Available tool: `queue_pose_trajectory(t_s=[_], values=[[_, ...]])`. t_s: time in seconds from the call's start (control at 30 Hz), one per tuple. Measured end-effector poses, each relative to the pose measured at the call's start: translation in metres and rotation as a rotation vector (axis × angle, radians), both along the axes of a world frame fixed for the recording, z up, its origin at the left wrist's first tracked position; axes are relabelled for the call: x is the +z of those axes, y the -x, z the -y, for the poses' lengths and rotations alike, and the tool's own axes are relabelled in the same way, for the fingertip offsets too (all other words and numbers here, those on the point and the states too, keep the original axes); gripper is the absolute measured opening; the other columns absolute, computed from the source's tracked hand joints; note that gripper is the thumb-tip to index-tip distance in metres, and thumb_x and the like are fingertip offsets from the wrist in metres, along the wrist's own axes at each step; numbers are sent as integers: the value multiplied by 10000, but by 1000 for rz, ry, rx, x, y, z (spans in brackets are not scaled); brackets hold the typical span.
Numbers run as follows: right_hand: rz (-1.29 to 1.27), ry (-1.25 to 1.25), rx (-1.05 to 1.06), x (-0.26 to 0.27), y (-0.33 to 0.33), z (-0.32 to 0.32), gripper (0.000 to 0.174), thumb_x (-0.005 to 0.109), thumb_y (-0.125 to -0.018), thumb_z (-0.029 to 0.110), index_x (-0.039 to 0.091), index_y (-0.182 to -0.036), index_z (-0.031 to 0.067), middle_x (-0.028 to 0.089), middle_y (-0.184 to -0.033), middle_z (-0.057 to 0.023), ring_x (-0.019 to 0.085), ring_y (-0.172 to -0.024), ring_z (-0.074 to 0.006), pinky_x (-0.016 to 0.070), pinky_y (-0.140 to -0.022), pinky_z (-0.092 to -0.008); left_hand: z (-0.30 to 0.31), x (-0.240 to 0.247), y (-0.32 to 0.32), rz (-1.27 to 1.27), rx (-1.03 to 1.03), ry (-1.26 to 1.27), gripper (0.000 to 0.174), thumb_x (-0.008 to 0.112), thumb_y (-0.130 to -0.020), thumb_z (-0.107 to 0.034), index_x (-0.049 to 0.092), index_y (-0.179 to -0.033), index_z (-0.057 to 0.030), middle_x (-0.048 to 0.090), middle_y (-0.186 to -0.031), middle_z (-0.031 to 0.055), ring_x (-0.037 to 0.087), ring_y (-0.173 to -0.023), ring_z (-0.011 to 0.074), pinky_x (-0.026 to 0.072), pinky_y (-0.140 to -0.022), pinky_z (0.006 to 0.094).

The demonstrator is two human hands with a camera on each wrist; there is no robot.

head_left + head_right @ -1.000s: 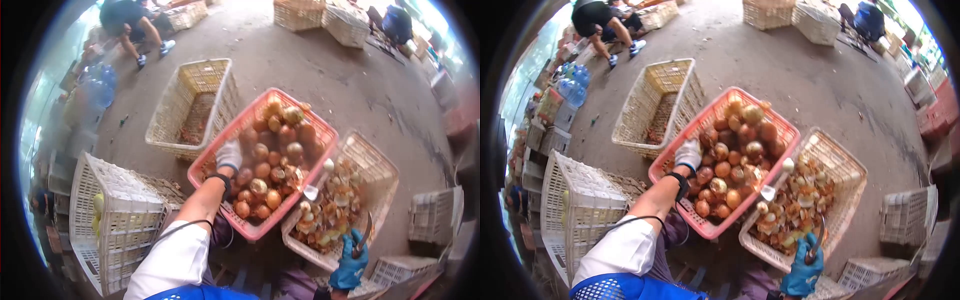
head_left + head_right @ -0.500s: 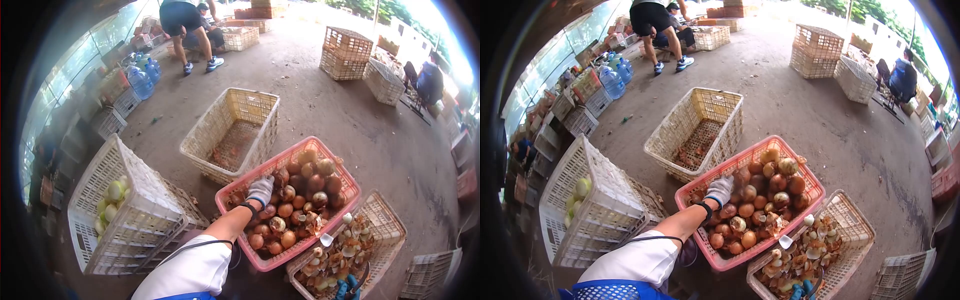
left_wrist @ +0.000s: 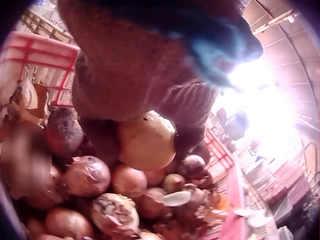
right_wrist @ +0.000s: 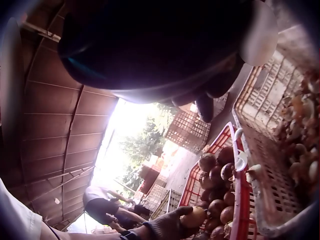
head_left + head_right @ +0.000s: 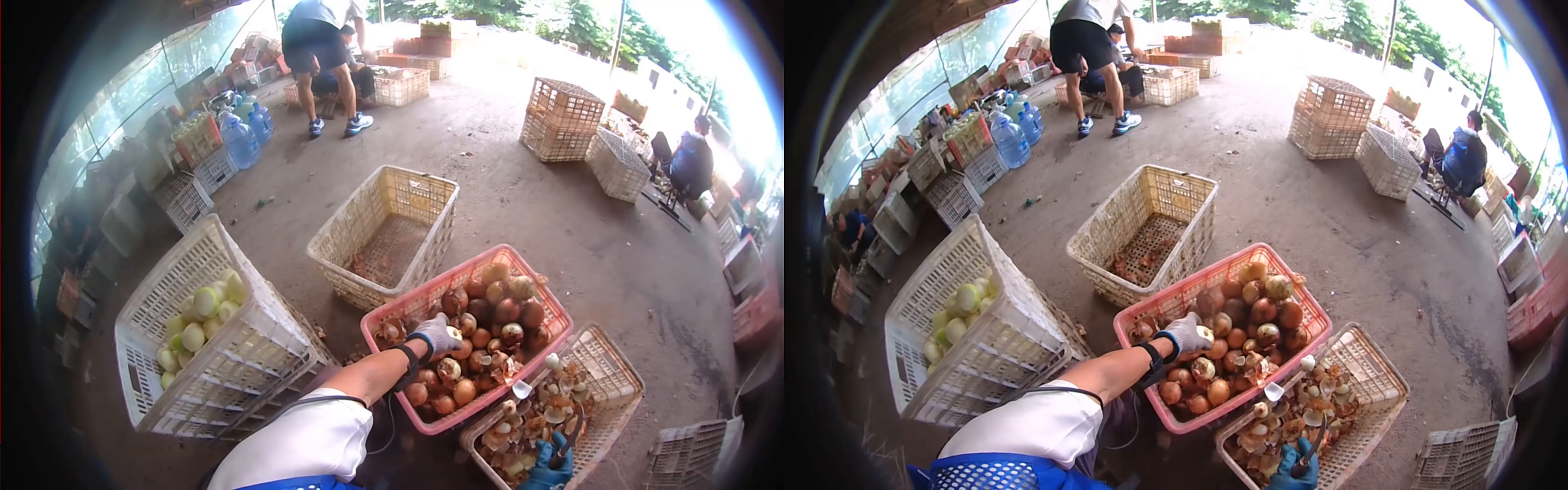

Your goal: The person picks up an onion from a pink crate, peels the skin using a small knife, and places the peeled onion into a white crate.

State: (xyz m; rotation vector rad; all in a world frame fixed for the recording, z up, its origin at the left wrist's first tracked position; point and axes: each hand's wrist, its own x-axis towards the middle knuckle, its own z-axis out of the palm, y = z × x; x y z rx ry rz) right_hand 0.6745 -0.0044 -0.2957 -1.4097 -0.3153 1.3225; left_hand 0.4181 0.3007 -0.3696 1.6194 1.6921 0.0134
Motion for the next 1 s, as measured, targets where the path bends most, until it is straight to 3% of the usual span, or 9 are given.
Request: queue_pose_trajectory(t_s=[0.03, 0.13, 0.23, 0.33, 0.63, 0.7, 0.77, 0.87, 1.0], values=[[700, 108, -260, -8, 6, 2, 336, 606, -984, 30, 640, -1318, 22, 762, -972, -111, 732, -825, -175, 563, -671, -280, 8, 10, -6, 55, 48, 0, 894, 856, -677, -479, 528, -1352, 7, 699, -1238, 251, 683, -1176, 394, 538, -976, 441], [776, 25, -210, -26, 4, 6, 333, 606, -987, 34, 640, -1318, 19, 759, -973, -104, 728, -820, -173, 566, -702, -276, -5, -54, -23, 735, -60, -8, 652, 814, -837, -341, 552, -1348, -33, 699, -1187, 159, 691, -1094, 282, 563, -899, 381], [737, -10, -212, -2, 20, 6, 311, 609, -1002, 30, 643, -1311, 13, 751, -1001, -104, 720, -894, -174, 561, -774, -287, 58, 86, -33, 1305, 153, 404, 440, 740, -951, -270, 602, -1325, -83, 669, -1224, 73, 688, -1068, 215, 588, -918, 401], [717, -15, -185, 15, 27, 6, 307, 598, -1009, 19, 640, -1311, -7, 740, -1060, -105, 714, -939, -183, 557, -832, -313, 84, 94, -40, 1789, 105, 657, 566, 739, -957, -302, 484, -1435, -139, 614, -1302, 87, 669, -1131, 272, 605, -958, 445], [849, 89, -84, 26, 29, 8, 318, 628, -1003, 61, 656, -1308, -23, 750, -1094, -108, 721, -951, -177, 556, -856, -311, 127, 74, -75, 1537, 39, 627, 618, 766, -927, -134, 442, -1453, -133, 575, -1341, 82, 614, -1230, 209, 562, -1020, 387], [875, -40, -128, 29, 33, 4, 315, 682, -967, 92, 708, -1273, 20, 756, -958, -56, 702, -844, -142, 558, -759, -314, 123, 89, -77, 1525, 37, 645, 624, 741, -896, -44, 446, -1440, -121, 571, -1342, 98, 618, -1235, 217, 567, -1021, 394], [773, -4, -114, 28, 32, 5, 316, 687, -981, 110, 699, -1281, 10, 715, -872, -19, 581, -683, -79, 484, -630, -279, 125, 103, -76, 1529, -53, 502, 655, 799, -883, -146, 464, -1436, -45, 593, -1315, 100, 639, -1169, 209, 568, -990, 351], [815, -48, -98, 26, 37, 6, 327, 697, -987, 128, 686, -1286, -5, 670, -820, 3, 439, -613, -42, 390, -558, -257, 125, 110, -69, 1322, -231, 318, 726, 806, -853, -128, 454, -1483, -51, 590, -1348, 89, 607, -1227, 185, 510, -1054, 339], [842, -24, -43, 25, 38, 8, 355, 731, -966, 135, 673, -1285, -9, 705, -889, -62, 558, -685, -91, 478, -636, -282, 130, 112, -70, 1221, -226, 283, 836, 882, -733, -180, 471, -1450, -50, 603, -1338, 76, 616, -1224, 178, 524, -1047, 340]])
